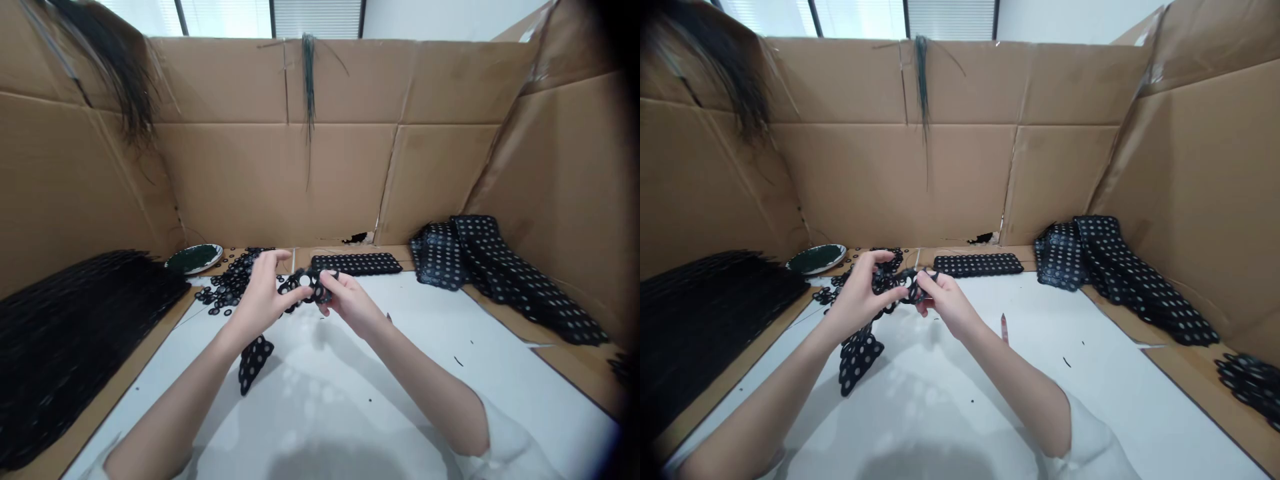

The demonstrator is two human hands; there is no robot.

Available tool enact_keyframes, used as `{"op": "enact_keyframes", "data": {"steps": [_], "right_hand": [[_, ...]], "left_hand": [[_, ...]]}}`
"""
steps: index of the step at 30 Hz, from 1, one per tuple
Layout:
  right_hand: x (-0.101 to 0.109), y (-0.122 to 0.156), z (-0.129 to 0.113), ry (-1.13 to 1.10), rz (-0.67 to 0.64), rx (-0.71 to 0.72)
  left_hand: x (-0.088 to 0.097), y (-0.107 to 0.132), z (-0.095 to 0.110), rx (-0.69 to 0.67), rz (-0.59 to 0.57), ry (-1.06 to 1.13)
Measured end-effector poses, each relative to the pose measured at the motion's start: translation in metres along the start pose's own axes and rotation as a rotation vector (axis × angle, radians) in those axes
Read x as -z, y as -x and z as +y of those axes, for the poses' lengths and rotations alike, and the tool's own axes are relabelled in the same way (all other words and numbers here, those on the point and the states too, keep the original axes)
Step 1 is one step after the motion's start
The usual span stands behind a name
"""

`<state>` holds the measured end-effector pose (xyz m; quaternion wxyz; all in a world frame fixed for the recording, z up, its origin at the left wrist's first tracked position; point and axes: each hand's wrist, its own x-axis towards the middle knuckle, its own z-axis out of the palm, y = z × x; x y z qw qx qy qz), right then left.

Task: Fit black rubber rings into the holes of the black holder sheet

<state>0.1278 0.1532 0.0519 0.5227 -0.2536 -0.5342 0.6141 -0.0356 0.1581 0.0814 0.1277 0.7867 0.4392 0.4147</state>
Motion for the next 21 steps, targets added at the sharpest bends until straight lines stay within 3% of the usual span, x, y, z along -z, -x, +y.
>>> {"op": "enact_keyframes", "data": {"steps": [2, 6, 9, 11, 16, 18, 21], "right_hand": [[0.000, -0.001, 0.003, 0.012, -0.007, -0.004], [-0.003, -0.003, 0.007, 0.028, -0.015, -0.006], [-0.004, -0.003, 0.010, 0.116, 0.006, 0.017], [-0.004, -0.003, 0.010, 0.193, 0.049, 0.026], [-0.005, 0.000, 0.008, 0.271, 0.164, -0.004], [-0.005, 0.000, 0.010, 0.271, 0.176, -0.014], [-0.004, -0.001, 0.014, 0.200, 0.144, -0.045]], "left_hand": [[-0.001, 0.003, 0.004, -0.035, -0.038, -0.098], [-0.004, 0.008, 0.016, 0.018, -0.324, -0.002], [-0.008, 0.011, 0.020, 0.022, -0.380, 0.017], [-0.013, 0.014, 0.020, 0.004, -0.344, -0.119], [-0.025, 0.022, 0.017, -0.210, -0.015, -0.590], [-0.028, 0.022, 0.018, -0.228, -0.027, -0.574], [-0.022, 0.016, 0.016, -0.079, -0.178, -0.337]]}}
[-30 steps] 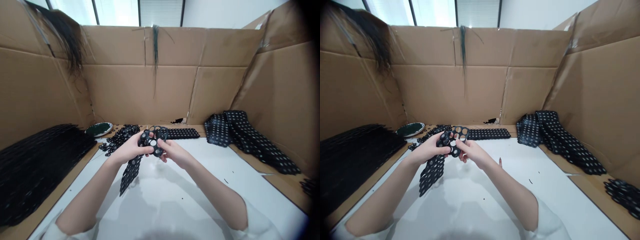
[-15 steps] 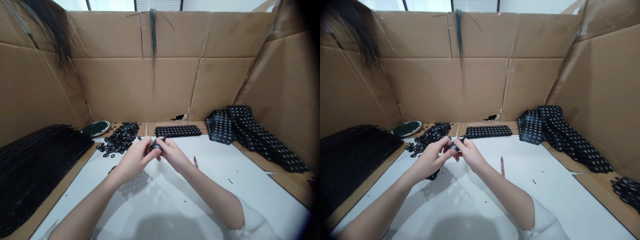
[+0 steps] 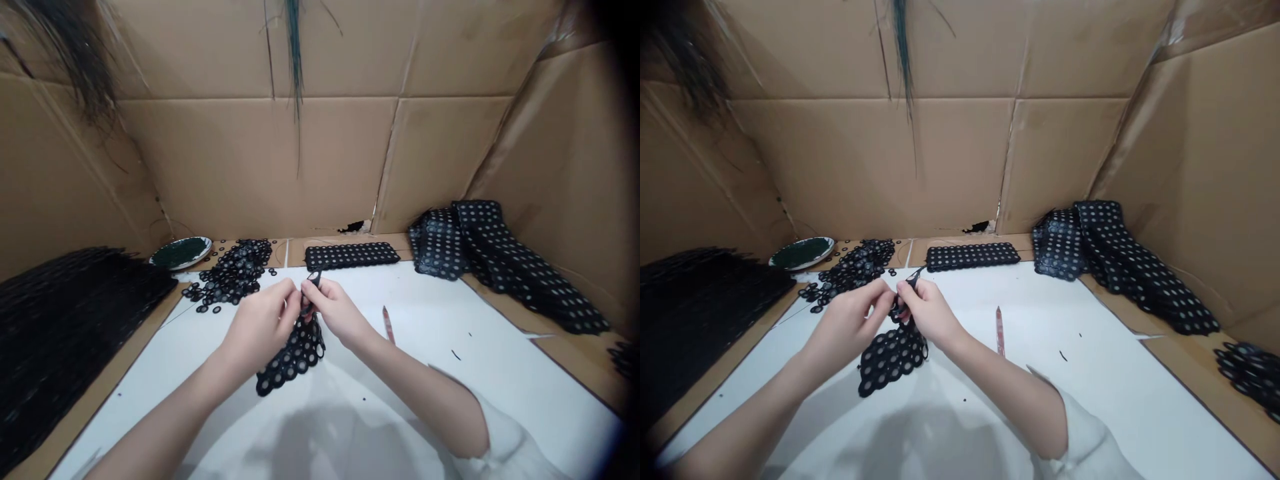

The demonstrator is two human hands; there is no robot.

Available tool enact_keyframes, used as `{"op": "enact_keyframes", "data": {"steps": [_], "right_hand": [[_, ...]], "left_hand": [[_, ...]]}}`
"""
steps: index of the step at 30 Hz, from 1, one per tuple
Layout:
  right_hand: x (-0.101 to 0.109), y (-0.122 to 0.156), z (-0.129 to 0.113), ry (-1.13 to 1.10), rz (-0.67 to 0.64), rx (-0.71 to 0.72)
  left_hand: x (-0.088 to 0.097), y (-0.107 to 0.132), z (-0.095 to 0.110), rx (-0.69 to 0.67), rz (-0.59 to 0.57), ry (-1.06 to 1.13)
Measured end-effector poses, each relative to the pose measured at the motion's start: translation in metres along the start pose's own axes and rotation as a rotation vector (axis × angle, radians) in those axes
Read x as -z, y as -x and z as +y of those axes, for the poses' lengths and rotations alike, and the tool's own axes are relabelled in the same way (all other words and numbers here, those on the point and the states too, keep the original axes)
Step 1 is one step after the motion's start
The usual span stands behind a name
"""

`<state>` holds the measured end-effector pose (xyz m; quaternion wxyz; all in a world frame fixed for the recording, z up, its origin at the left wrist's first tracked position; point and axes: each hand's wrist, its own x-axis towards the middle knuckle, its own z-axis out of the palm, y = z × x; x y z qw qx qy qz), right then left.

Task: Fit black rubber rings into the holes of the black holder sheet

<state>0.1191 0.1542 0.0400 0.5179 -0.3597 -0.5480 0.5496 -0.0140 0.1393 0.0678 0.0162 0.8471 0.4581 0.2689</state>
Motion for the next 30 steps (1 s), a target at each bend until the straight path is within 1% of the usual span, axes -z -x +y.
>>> {"op": "enact_keyframes", "data": {"steps": [1, 2, 3, 4, 5, 6, 7, 8, 10, 12, 15, 17, 19, 21, 23, 26, 28, 30], "right_hand": [[0.000, 0.000, 0.001, -0.043, -0.027, -0.015], [0.000, 0.000, 0.001, -0.093, -0.052, -0.031], [0.000, 0.001, 0.000, -0.141, -0.069, -0.045], [0.000, 0.001, -0.001, -0.182, -0.075, -0.056], [0.000, 0.002, -0.003, -0.212, -0.066, -0.061], [0.000, 0.003, -0.006, -0.230, -0.046, -0.062], [0.000, 0.004, -0.008, -0.237, -0.027, -0.058], [0.000, 0.004, -0.009, -0.236, -0.017, -0.052], [0.000, 0.005, -0.011, -0.218, -0.017, -0.033], [-0.002, 0.005, -0.010, -0.187, -0.031, -0.014], [-0.003, 0.006, -0.007, -0.133, -0.005, 0.010], [-0.004, 0.007, -0.006, -0.108, 0.023, 0.013], [-0.004, 0.009, -0.005, -0.112, 0.039, 0.015], [-0.003, 0.013, -0.003, -0.137, 0.051, 0.016], [0.002, 0.019, 0.000, -0.159, 0.056, -0.007], [0.012, 0.033, 0.011, -0.213, 0.042, -0.126], [0.021, 0.045, 0.022, -0.290, -0.018, -0.239], [0.030, 0.057, 0.033, -0.342, -0.110, -0.339]], "left_hand": [[0.004, -0.002, -0.004, 0.053, -0.015, 0.087], [0.009, -0.005, -0.009, 0.114, 0.035, 0.148], [0.014, -0.008, -0.015, 0.178, 0.151, 0.183], [0.019, -0.010, -0.021, 0.240, 0.301, 0.194], [0.024, -0.011, -0.027, 0.302, 0.477, 0.175], [0.028, -0.012, -0.031, 0.334, 0.588, 0.144], [0.031, -0.012, -0.032, 0.340, 0.615, 0.099], [0.031, -0.011, -0.032, 0.323, 0.579, 0.035], [0.027, -0.009, -0.025, 0.241, 0.371, -0.035], [0.018, -0.006, -0.014, 0.151, 0.184, -0.016], [0.009, -0.002, -0.002, 0.081, 0.020, 0.060], [0.008, -0.001, -0.001, 0.070, -0.031, 0.083], [0.008, -0.002, -0.004, 0.083, -0.051, 0.094], [0.008, -0.003, -0.006, 0.117, -0.045, 0.094], [0.003, -0.004, -0.006, 0.132, -0.018, 0.081], [-0.014, -0.001, -0.001, 0.088, 0.003, 0.035], [-0.028, 0.006, 0.005, 0.053, -0.060, 0.015], [-0.044, 0.016, 0.011, 0.008, -0.168, 0.030]]}}
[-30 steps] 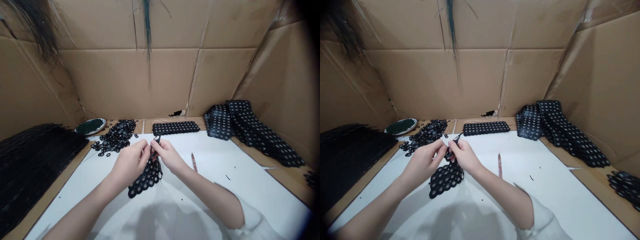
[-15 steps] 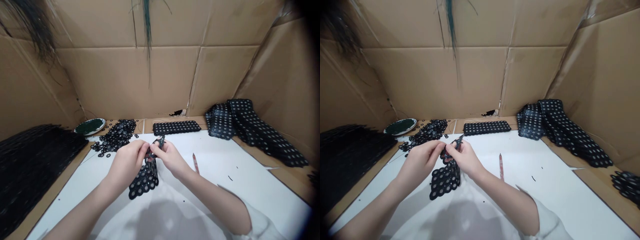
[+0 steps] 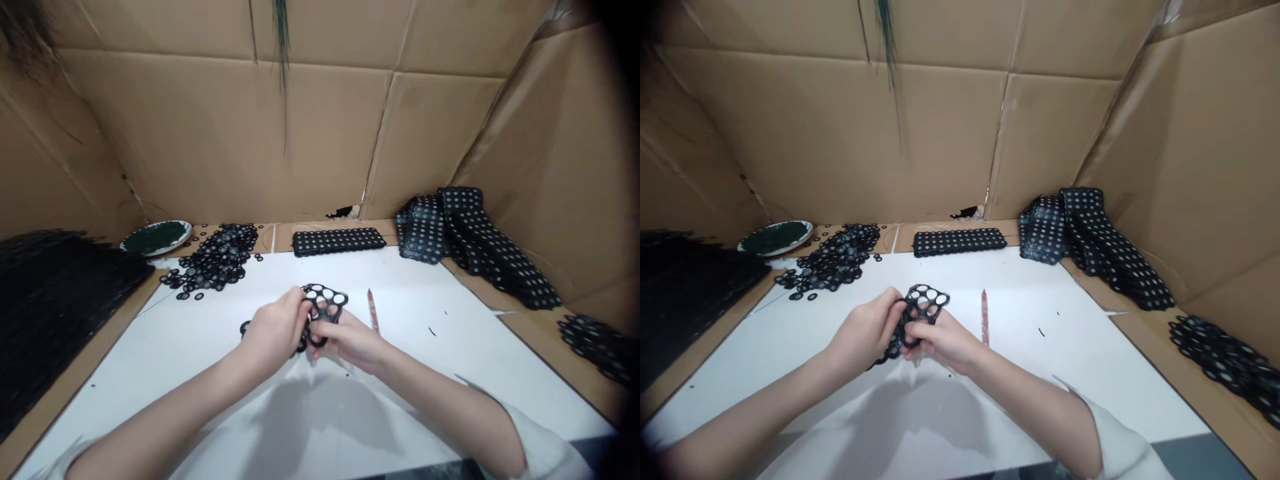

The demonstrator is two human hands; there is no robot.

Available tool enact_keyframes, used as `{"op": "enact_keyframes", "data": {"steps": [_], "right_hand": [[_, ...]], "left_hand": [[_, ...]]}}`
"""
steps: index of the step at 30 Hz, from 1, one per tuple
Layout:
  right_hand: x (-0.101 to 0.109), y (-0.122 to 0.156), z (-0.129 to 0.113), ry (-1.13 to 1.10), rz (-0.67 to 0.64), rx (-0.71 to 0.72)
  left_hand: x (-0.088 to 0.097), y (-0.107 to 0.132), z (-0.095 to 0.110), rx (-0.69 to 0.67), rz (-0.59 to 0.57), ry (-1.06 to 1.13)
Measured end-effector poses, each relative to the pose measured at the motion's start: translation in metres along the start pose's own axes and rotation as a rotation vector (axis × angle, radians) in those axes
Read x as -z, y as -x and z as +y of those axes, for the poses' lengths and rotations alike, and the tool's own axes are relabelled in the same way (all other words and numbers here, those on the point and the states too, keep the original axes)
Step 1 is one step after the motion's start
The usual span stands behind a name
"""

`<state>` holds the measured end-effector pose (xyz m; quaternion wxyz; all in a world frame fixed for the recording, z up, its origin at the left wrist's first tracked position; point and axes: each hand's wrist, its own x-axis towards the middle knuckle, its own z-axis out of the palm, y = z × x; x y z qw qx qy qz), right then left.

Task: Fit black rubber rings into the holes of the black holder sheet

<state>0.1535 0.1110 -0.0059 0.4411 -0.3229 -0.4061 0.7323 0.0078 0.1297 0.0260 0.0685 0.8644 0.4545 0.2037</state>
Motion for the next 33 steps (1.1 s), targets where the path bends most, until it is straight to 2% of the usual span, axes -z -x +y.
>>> {"op": "enact_keyframes", "data": {"steps": [3, 5, 7, 9, 11, 12, 13, 15, 18, 21, 24, 28, 32, 33], "right_hand": [[0.013, 0.012, 0.014, 0.067, -0.036, -0.113], [0.019, 0.018, 0.020, 0.155, -0.028, -0.140], [0.024, 0.021, 0.024, 0.249, -0.036, -0.135], [0.029, 0.023, 0.027, 0.339, -0.031, -0.140], [0.033, 0.024, 0.028, 0.360, -0.012, -0.173], [0.034, 0.026, 0.028, 0.339, 0.002, -0.182], [0.035, 0.027, 0.027, 0.309, 0.018, -0.173], [0.035, 0.031, 0.023, 0.270, 0.049, -0.112], [0.030, 0.034, 0.018, 0.286, 0.072, -0.030], [0.024, 0.035, 0.018, 0.250, 0.076, -0.045], [0.022, 0.036, 0.026, 0.192, 0.107, -0.051], [0.024, 0.036, 0.035, 0.127, 0.170, -0.062], [0.025, 0.038, 0.039, 0.081, 0.104, -0.107], [0.026, 0.038, 0.040, 0.069, 0.077, -0.134]], "left_hand": [[-0.023, 0.015, 0.006, -0.092, -0.141, 0.055], [-0.031, 0.023, 0.008, -0.104, -0.157, 0.088], [-0.031, 0.025, 0.007, -0.052, -0.118, 0.102], [-0.022, 0.023, 0.001, 0.060, -0.013, 0.088], [-0.010, 0.018, -0.007, 0.214, 0.177, 0.035], [-0.006, 0.017, -0.010, 0.294, 0.310, -0.007], [-0.003, 0.016, -0.012, 0.314, 0.369, -0.048], [-0.006, 0.020, -0.012, 0.211, 0.286, -0.060], [-0.025, 0.030, -0.003, 0.017, 0.138, -0.013], [-0.044, 0.040, 0.007, -0.094, 0.154, -0.017], [-0.055, 0.045, 0.012, -0.144, 0.175, -0.050], [-0.059, 0.045, 0.014, -0.106, 0.053, 0.000], [-0.046, 0.039, 0.012, 0.048, -0.111, 0.306], [-0.041, 0.036, 0.010, 0.097, -0.118, 0.380]]}}
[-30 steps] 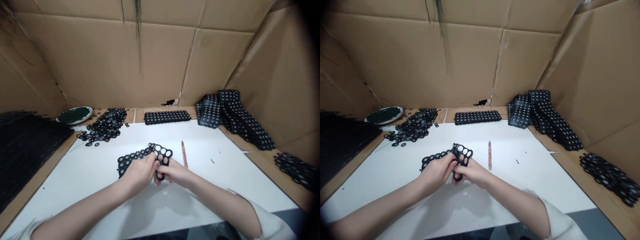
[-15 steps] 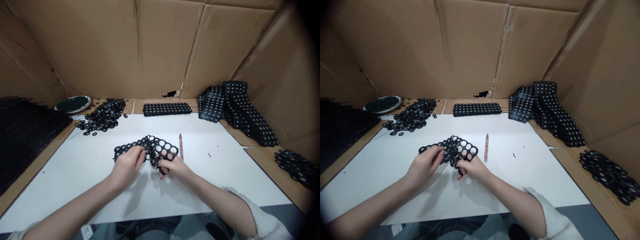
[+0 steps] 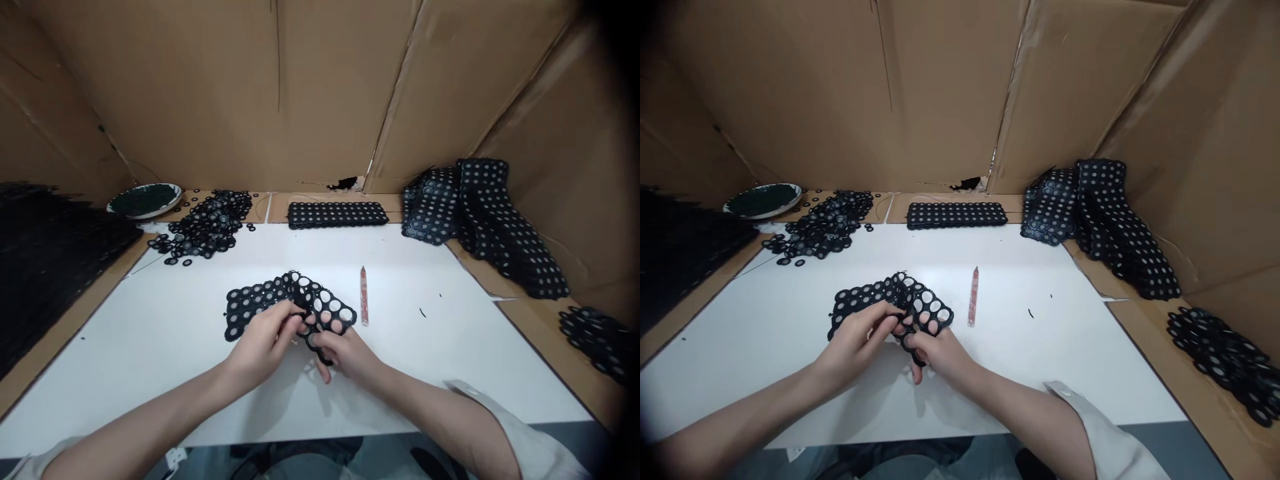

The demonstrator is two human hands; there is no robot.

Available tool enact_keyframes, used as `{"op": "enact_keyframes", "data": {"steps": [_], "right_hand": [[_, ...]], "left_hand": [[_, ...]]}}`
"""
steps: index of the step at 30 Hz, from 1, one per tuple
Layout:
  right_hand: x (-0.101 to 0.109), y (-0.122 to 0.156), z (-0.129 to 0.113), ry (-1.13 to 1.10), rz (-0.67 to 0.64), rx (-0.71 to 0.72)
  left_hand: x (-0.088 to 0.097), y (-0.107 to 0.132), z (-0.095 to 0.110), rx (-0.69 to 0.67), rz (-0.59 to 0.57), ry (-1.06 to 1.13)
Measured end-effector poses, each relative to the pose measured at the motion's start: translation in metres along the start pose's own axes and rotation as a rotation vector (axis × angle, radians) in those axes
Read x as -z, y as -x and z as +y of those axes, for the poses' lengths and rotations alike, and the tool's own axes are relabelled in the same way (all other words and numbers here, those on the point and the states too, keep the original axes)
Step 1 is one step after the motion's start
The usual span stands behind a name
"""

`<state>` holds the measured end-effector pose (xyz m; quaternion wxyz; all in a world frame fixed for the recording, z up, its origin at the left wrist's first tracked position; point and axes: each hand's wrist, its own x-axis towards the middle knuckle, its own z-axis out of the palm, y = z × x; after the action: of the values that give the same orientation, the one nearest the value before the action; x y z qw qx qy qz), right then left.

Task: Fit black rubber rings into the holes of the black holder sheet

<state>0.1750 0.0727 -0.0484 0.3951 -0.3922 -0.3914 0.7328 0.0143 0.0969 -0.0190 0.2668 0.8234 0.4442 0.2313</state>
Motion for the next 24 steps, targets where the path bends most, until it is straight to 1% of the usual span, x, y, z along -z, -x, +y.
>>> {"op": "enact_keyframes", "data": {"steps": [1, 2, 4, 5, 6, 7, 10, 11, 13, 15, 20, 22, 24], "right_hand": [[0.001, 0.001, 0.000, -0.013, -0.021, -0.033], [0.001, 0.001, 0.001, -0.033, -0.029, -0.066], [0.003, 0.002, 0.000, -0.075, -0.033, -0.111], [0.003, 0.002, 0.000, -0.087, -0.037, -0.114], [0.004, 0.002, -0.001, -0.092, -0.043, -0.107], [0.004, 0.002, -0.003, -0.084, -0.053, -0.094], [0.004, 0.001, -0.006, 0.039, -0.081, -0.056], [0.004, 0.001, -0.007, 0.099, -0.073, -0.044], [0.003, 0.001, -0.006, 0.199, -0.035, -0.029], [0.001, 0.000, -0.005, 0.213, 0.027, -0.030], [-0.002, -0.002, -0.001, 0.051, 0.139, -0.103], [-0.001, -0.004, -0.001, -0.014, 0.140, -0.118], [0.000, -0.005, 0.001, -0.064, 0.122, -0.114]], "left_hand": [[0.005, -0.002, 0.000, 0.055, 0.039, 0.062], [0.010, -0.004, -0.002, 0.116, 0.129, 0.104], [0.018, -0.007, -0.006, 0.236, 0.359, 0.111], [0.019, -0.009, -0.008, 0.273, 0.431, 0.083], [0.019, -0.010, -0.010, 0.285, 0.443, 0.038], [0.017, -0.010, -0.012, 0.272, 0.381, -0.006], [0.007, -0.008, -0.012, 0.175, 0.111, -0.059], [0.003, -0.006, -0.011, 0.147, 0.063, -0.053], [-0.003, -0.002, -0.008, 0.123, 0.023, -0.036], [-0.008, 0.002, -0.004, 0.118, 0.011, -0.013], [-0.016, 0.006, 0.000, 0.141, -0.084, 0.078], [-0.015, 0.004, -0.001, 0.158, -0.129, 0.124], [-0.010, 0.002, -0.003, 0.163, -0.130, 0.161]]}}
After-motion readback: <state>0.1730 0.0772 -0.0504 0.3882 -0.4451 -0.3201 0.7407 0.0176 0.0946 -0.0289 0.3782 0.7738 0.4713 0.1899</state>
